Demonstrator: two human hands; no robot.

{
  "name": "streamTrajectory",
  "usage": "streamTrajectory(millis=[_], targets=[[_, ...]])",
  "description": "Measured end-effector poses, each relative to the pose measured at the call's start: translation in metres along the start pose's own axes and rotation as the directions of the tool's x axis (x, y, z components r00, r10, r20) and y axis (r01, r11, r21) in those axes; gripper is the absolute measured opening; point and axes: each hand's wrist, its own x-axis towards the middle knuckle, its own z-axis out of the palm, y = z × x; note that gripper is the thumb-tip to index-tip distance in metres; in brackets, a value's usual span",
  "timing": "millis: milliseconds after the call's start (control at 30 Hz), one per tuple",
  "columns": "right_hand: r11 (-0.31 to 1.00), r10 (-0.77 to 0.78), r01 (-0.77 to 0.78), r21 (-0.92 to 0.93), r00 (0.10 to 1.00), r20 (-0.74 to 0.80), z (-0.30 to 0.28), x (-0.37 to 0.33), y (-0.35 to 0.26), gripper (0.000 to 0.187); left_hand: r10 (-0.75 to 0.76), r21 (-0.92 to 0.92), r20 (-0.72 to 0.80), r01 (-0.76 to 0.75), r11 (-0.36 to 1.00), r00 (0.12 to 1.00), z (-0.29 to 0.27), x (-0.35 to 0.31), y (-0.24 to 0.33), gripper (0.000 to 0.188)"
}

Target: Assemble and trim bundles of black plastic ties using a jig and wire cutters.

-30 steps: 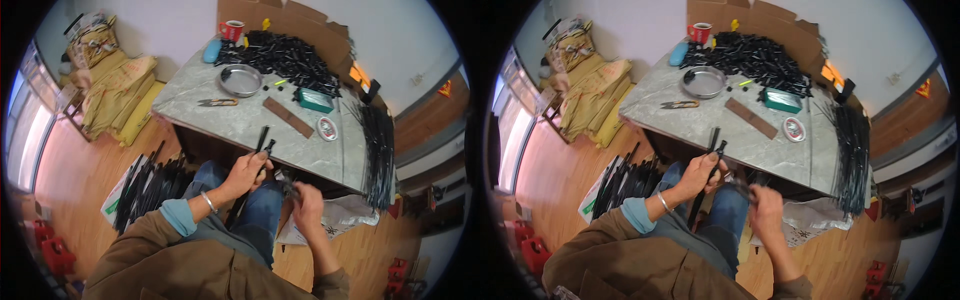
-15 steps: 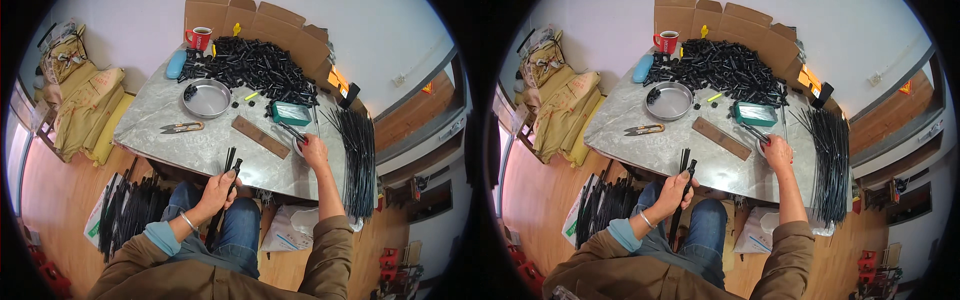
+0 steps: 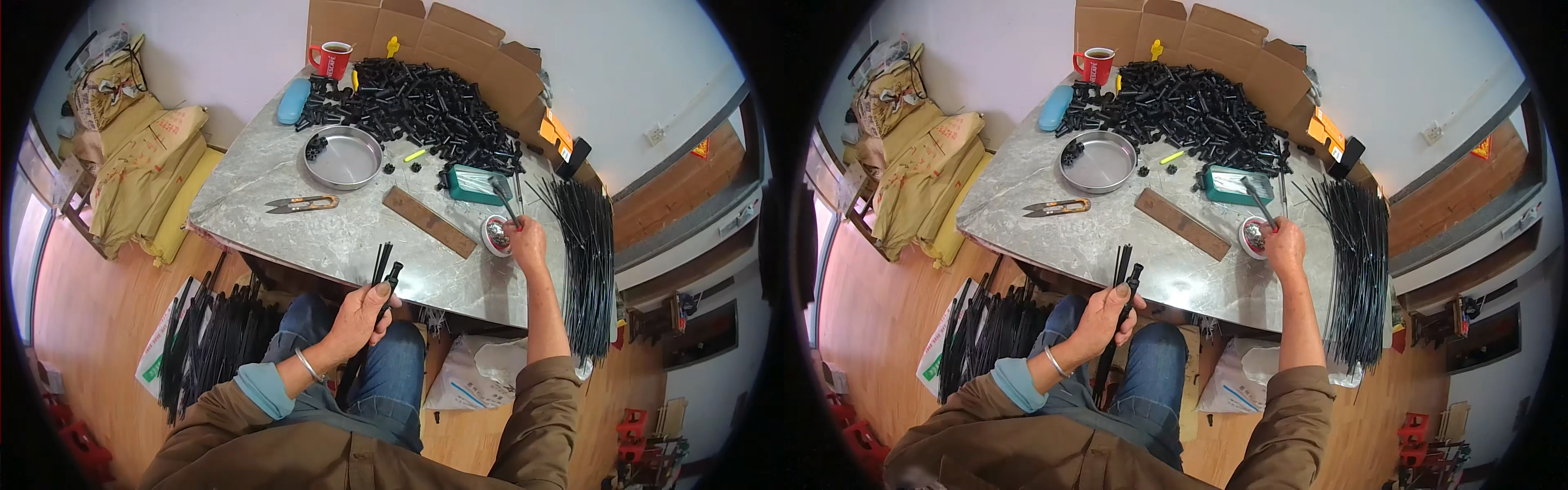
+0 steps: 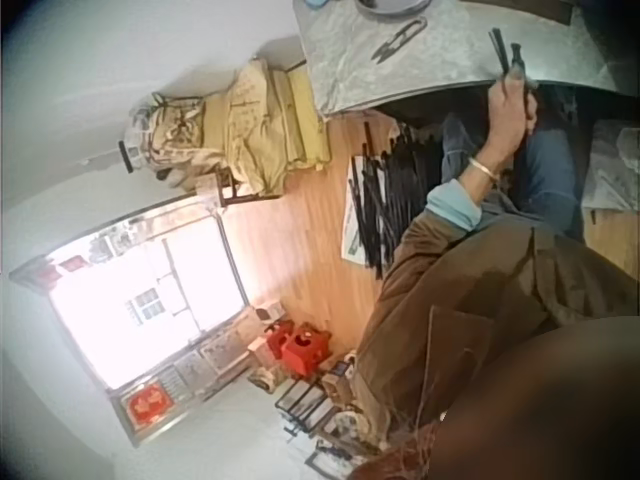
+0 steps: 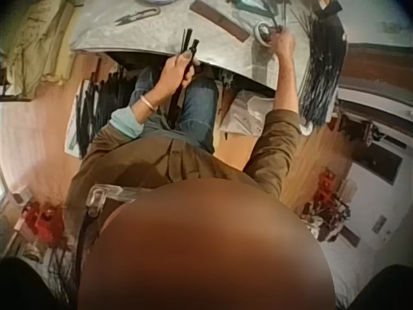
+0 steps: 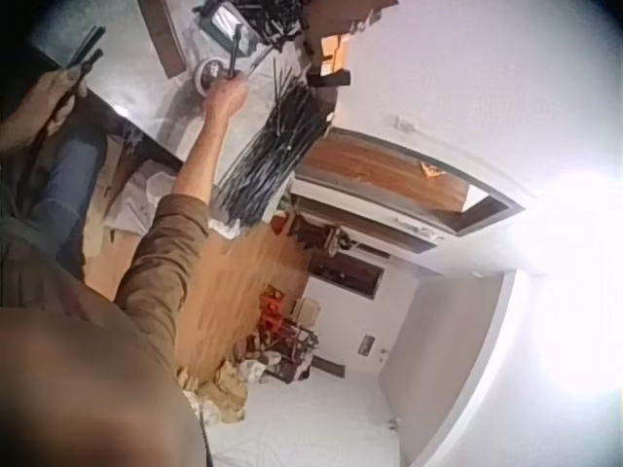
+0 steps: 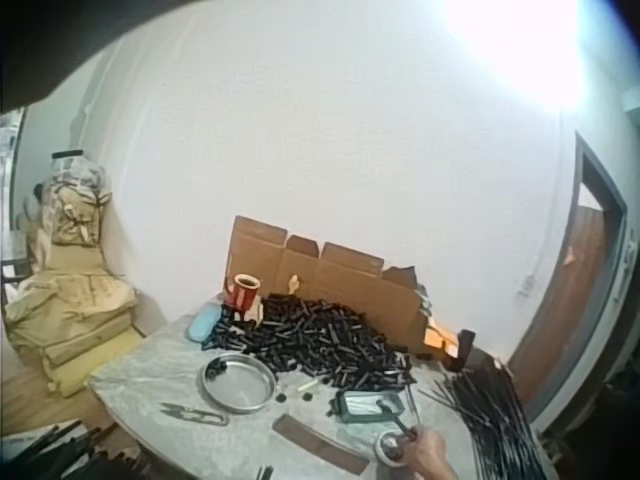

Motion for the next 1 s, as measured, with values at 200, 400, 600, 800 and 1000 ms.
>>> streamTrajectory(millis=[200, 400, 600, 800, 1000], targets=[[0.714, 0.112, -0.336, 0.614, 0.921, 0.374, -0.037, -0.051, -0.036, 0.021, 0.059, 0.046, 0.026, -0.061, 0.997, 0.998, 0.008, -0.024, 0.007, 0.053], [-0.520, -0.311, -0.553, 0.651, 0.833, 0.458, -0.014, -0.188, -0.106, 0.023, 0.109, 0.095, -0.046, -0.105, 0.990, 0.993, 0.018, -0.056, 0.018, 0.050], [-0.533, -0.147, -0.416, 0.737, 0.903, 0.404, -0.016, -0.251, -0.159, 0.028, 0.284, 0.129, 0.023, -0.285, 0.950, 0.958, 0.033, -0.074, 0.014, 0.049], [-0.401, 0.007, -0.294, 0.867, 0.946, 0.324, -0.016, -0.258, -0.170, 0.024, 0.351, 0.202, 0.043, -0.352, 0.914, 0.935, 0.043, -0.085, 0.016, 0.051], [-0.019, 0.166, -0.064, 0.998, 0.984, 0.066, -0.013, -0.255, -0.176, 0.022, 0.328, 0.191, -0.011, -0.320, 0.928, 0.944, 0.054, -0.095, 0.019, 0.045]])
